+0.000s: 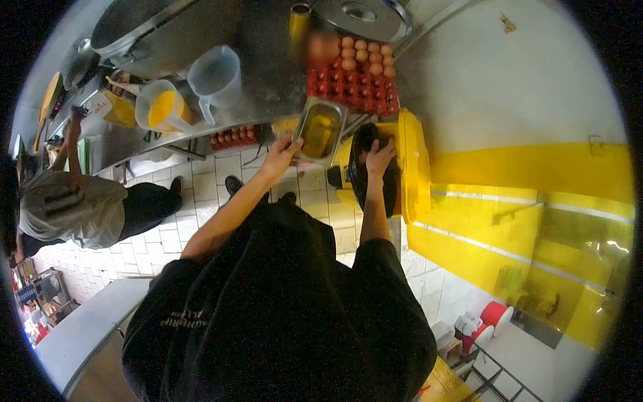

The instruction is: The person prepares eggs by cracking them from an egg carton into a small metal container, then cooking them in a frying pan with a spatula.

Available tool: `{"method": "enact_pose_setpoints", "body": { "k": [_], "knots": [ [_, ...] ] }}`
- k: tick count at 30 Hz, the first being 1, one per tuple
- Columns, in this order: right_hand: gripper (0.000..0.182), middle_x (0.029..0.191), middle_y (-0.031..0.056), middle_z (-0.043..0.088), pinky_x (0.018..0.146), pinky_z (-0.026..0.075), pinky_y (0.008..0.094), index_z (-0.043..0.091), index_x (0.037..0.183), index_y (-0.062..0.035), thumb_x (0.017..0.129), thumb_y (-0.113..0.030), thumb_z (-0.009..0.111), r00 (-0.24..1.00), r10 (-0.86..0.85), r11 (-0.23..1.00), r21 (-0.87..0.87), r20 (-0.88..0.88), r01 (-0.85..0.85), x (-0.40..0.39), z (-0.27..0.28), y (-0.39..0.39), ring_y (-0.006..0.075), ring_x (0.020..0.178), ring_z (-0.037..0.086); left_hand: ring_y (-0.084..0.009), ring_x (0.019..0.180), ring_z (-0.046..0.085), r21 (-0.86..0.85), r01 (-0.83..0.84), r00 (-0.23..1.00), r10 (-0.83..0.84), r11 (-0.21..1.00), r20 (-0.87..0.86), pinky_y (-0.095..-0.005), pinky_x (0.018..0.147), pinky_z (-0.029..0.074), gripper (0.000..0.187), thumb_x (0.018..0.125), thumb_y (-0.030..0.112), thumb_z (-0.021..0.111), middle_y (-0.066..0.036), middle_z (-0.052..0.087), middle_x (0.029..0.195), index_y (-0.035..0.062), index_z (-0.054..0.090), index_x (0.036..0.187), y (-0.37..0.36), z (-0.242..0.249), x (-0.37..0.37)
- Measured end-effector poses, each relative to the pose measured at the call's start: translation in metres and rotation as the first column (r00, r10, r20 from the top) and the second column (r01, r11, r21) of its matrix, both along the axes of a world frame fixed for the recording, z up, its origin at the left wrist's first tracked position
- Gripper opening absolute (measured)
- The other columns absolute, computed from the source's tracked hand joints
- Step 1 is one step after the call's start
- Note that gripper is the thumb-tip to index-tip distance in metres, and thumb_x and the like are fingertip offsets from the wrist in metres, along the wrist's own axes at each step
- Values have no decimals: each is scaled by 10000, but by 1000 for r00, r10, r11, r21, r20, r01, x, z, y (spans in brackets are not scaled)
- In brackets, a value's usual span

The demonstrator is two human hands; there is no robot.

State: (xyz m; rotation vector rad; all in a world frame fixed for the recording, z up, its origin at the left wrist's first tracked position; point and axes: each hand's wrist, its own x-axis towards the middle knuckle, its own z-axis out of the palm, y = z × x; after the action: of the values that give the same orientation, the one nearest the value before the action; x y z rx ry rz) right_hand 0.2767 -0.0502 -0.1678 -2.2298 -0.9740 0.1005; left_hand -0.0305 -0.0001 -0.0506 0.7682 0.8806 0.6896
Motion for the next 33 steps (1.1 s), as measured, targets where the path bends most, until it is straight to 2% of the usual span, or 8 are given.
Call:
{"method": "enact_pose_setpoints", "body": {
  "k": [2,7,13,19,22,25,30,33],
  "knots": [
    [505,1251,289,436,934,410,467,412,1306,-10,918,-299,557,998,60,991,119,-27,-56,12,13,22,428,1140,448,-207,744,688,-2,27,999,-27,1000,-34,-212,413,330,524,940,329,549,-116,535,1099,0,374,1309,-3,0,-12],
    [400,1182,195,510,924,427,448,479,1228,-50,891,-233,589,973,196,951,264,-119,-160,24,121,118,370,1077,514,-210,644,640,-63,-96,995,97,993,13,-281,481,516,501,945,267,550,-84,481,1035,-50,372,1289,-4,-12,-23],
    [402,1116,184,577,887,443,446,536,1169,-90,778,-82,628,859,313,949,-161,406,-270,71,105,204,381,1046,543,-193,777,612,33,-109,994,109,994,11,-299,593,596,328,954,216,526,-61,462,987,-53,441,1120,-12,-5,-33],
    [421,1090,201,563,864,473,399,518,1129,-68,730,2,631,821,565,810,-237,76,-536,78,156,196,371,1026,565,-123,806,545,34,-113,993,114,993,-29,-284,655,607,213,982,187,453,-24,458,917,-13,500,1040,-15,25,-40],
    [346,1016,177,579,843,493,404,512,1028,-36,712,27,639,911,394,919,70,-118,-388,54,177,165,358,1009,592,-102,765,517,45,-106,994,106,993,-4,-275,642,604,202,980,192,461,-4,426,866,-3,505,1012,-14,20,-42],
    [244,970,109,572,729,513,415,489,1004,-70,805,-119,621,527,515,719,676,-676,165,43,153,126,300,840,601,-88,741,495,50,-106,994,106,993,4,-268,622,600,183,976,202,475,8,405,839,20,496,975,-10,21,-34],
    [274,944,31,557,593,425,265,512,1079,-133,899,-339,532,12,573,684,486,-819,544,-24,106,40,163,716,517,-80,680,477,63,-76,996,79,995,-40,-258,575,582,197,968,228,498,18,380,796,47,457,902,-9,17,-9],
    [272,848,12,520,524,353,258,523,1072,-116,905,-331,535,392,333,778,485,-858,400,-91,100,22,103,633,446,-153,606,635,55,14,1000,-15,998,15,-219,418,430,222,964,255,514,6,397,793,47,438,960,-11,15,3]
  ]
}}
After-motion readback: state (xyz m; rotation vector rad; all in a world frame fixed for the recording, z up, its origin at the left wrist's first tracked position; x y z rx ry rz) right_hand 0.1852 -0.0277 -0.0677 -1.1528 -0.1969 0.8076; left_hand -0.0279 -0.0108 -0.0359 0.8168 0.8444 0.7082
